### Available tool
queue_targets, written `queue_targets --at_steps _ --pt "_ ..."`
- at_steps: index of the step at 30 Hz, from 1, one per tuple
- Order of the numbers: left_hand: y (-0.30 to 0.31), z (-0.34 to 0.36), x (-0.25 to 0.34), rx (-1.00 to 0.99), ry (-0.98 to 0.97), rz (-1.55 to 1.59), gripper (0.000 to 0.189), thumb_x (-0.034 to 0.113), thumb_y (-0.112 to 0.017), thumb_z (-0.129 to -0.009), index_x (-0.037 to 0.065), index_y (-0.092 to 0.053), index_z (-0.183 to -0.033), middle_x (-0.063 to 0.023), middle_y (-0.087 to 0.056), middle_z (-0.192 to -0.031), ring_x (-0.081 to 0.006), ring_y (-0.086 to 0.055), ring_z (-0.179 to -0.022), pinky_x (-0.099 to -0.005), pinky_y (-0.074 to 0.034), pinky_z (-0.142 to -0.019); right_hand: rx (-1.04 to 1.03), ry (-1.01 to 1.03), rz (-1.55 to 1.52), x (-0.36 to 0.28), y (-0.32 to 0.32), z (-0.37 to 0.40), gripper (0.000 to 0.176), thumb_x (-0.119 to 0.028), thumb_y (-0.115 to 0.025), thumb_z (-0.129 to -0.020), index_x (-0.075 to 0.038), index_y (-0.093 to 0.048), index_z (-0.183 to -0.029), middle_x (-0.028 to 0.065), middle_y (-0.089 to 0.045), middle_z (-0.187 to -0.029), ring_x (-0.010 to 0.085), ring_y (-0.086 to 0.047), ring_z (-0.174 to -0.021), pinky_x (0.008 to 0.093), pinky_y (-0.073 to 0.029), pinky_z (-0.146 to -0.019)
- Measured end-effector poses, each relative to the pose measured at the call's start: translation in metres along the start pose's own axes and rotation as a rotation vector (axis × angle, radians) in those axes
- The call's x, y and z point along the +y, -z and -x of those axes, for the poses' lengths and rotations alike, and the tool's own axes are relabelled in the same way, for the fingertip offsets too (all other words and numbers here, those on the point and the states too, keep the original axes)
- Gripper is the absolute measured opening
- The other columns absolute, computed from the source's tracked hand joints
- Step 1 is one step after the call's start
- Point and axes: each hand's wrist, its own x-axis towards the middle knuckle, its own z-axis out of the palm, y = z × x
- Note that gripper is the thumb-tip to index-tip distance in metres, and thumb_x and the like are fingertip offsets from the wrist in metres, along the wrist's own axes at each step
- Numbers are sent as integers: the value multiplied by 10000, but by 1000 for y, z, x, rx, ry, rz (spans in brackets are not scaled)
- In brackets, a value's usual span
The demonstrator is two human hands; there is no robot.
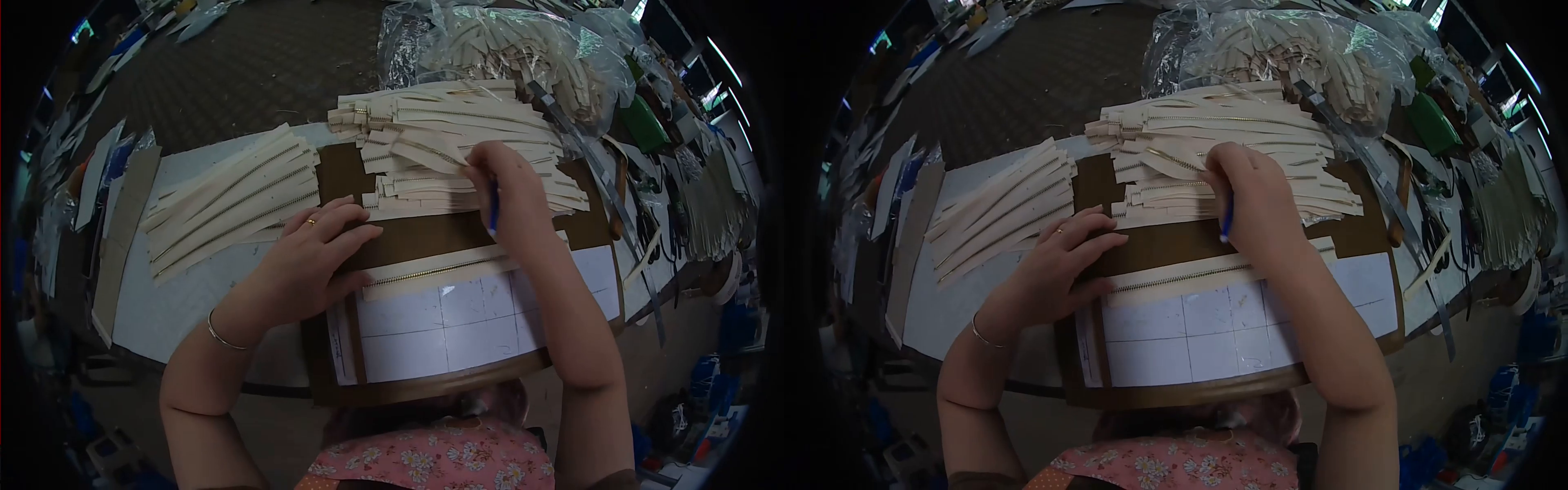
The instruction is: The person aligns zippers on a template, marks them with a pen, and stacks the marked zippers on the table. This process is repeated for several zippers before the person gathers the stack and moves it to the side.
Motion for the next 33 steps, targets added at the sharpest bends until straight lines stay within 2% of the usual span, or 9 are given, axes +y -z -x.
queue_targets --at_steps 1,3,5,6,8,11,16,19,33 --pt "-1 1 -1 -7 -8 7 487 232 -693 -909 83 -559 -1353 -138 -510 -1404 -343 -423 -1409 -466 -318 -1163 -69 -165 -82 -22 16 6 165 -103 -743 -837 -70 -621 -943 100 -644 -848 317 -626 -806 419 -492 -743" --pt "-1 2 -3 -9 15 29 485 231 -676 -922 84 -549 -1366 -141 -508 -1405 -344 -410 -1417 -464 -300 -1171 -120 36 -121 -47 40 31 156 -93 -732 -848 -70 -624 -958 99 -644 -854 311 -625 -798 410 -490 -749" --pt "-1 2 -3 -16 28 46 483 231 -660 -935 84 -539 -1380 -144 -506 -1407 -345 -398 -1426 -461 -281 -1180 -327 104 -83 -69 60 56 154 -90 -717 -852 -83 -638 -984 97 -655 -869 308 -637 -816 404 -488 -774" --pt "0 2 -3 -25 34 80 489 227 -653 -940 93 -530 -1394 -145 -493 -1419 -349 -380 -1435 -462 -265 -1186 -331 106 -88 -70 63 66 154 -90 -717 -852 -83 -638 -984 97 -655 -869 308 -637 -816 404 -488 -774" --pt "-3 2 0 -39 41 116 494 224 -646 -945 102 -522 -1408 -146 -480 -1432 -353 -362 -1445 -463 -249 -1192 -601 54 -85 -67 65 83 163 -104 -711 -851 -90 -641 -998 91 -658 -868 304 -638 -810 403 -476 -781" --pt "-10 4 6 -15 37 60 484 344 -632 -968 119 -528 -1385 -128 -453 -1454 -351 -315 -1473 -529 -240 -1165 -562 -18 -80 -57 60 98 178 -112 -705 -851 -93 -640 -1016 87 -661 -869 307 -634 -790 403 -466 -775" --pt "-4 7 14 -131 -7 67 833 589 -720 -832 179 -430 -1496 -173 -281 -1586 -431 -110 -1531 -649 -109 -1172 -552 -5 -81 -63 58 98 194 -107 -703 -851 -97 -633 -1031 85 -646 -852 310 -626 -761 406 -462 -764" --pt "0 6 19 -183 5 1 936 640 -758 -761 210 -409 -1516 -185 -253 -1596 -451 -71 -1532 -663 -57 -1179 -562 0 -87 -62 57 98 200 -107 -704 -849 -98 -633 -1035 85 -638 -844 310 -627 -761 408 -462 -764" --pt "0 10 26 -242 44 -30 911 603 -771 -767 219 -413 -1512 -184 -247 -1593 -446 -44 -1536 -673 -43 -1183 -470 -34 -38 -48 73 104 276 -238 -775 -826 -86 -661 -1025 81 -670 -853 290 -640 -783 385 -449 -764"
